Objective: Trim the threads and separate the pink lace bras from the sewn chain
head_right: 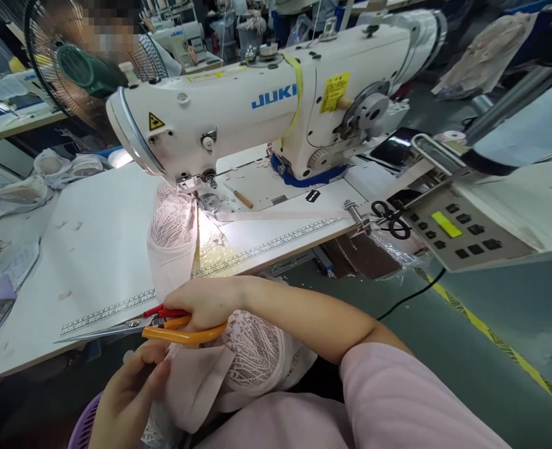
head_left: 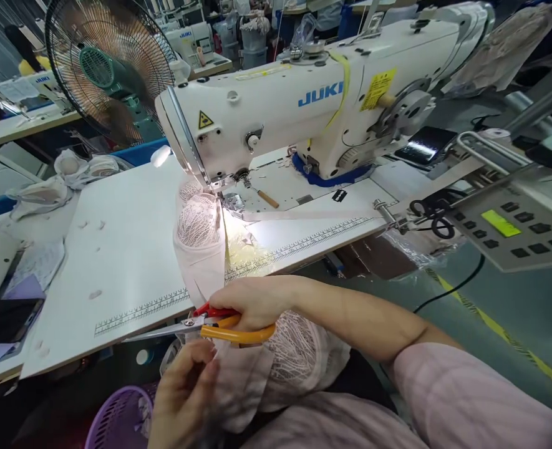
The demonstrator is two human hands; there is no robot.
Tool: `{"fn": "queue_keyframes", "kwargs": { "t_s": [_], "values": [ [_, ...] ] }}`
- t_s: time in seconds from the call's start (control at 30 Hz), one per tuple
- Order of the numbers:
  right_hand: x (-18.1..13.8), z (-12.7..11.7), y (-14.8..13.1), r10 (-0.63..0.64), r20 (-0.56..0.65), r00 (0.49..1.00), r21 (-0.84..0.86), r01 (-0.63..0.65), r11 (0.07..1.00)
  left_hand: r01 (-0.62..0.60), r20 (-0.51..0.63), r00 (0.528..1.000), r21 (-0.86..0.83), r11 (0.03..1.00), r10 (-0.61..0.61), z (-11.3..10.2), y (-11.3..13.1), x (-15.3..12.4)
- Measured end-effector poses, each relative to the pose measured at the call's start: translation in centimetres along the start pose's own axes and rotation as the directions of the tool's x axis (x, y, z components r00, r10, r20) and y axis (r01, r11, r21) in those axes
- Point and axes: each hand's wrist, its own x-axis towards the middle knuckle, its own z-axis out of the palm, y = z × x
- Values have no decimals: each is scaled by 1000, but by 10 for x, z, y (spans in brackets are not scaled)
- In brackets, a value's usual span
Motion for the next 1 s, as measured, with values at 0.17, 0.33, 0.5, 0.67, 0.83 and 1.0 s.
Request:
{"fn": "queue_keyframes", "kwargs": {
  "t_s": [0.17,0.33,0.5,0.67,0.83,1.0],
  "values": [
    [0,1,0,-23,-11,1000,2,23,1000,218,28,976,-214,952,-217,-3,-1,4],
    [2,2,1,-42,-14,999,-14,42,999,289,105,957,-291,912,-270,-5,3,2],
    [3,2,1,-70,-2,998,-8,70,998,339,134,940,-318,885,-312,-4,9,0],
    [3,4,3,-86,-28,996,7,87,996,316,100,949,-257,913,-301,-3,4,1],
    [5,6,6,-112,-12,994,1,112,994,325,82,946,-266,908,-315,0,1,0],
    [8,9,10,-114,-4,993,-16,114,993,308,56,951,-225,924,-304,2,0,-1]
  ]
}}
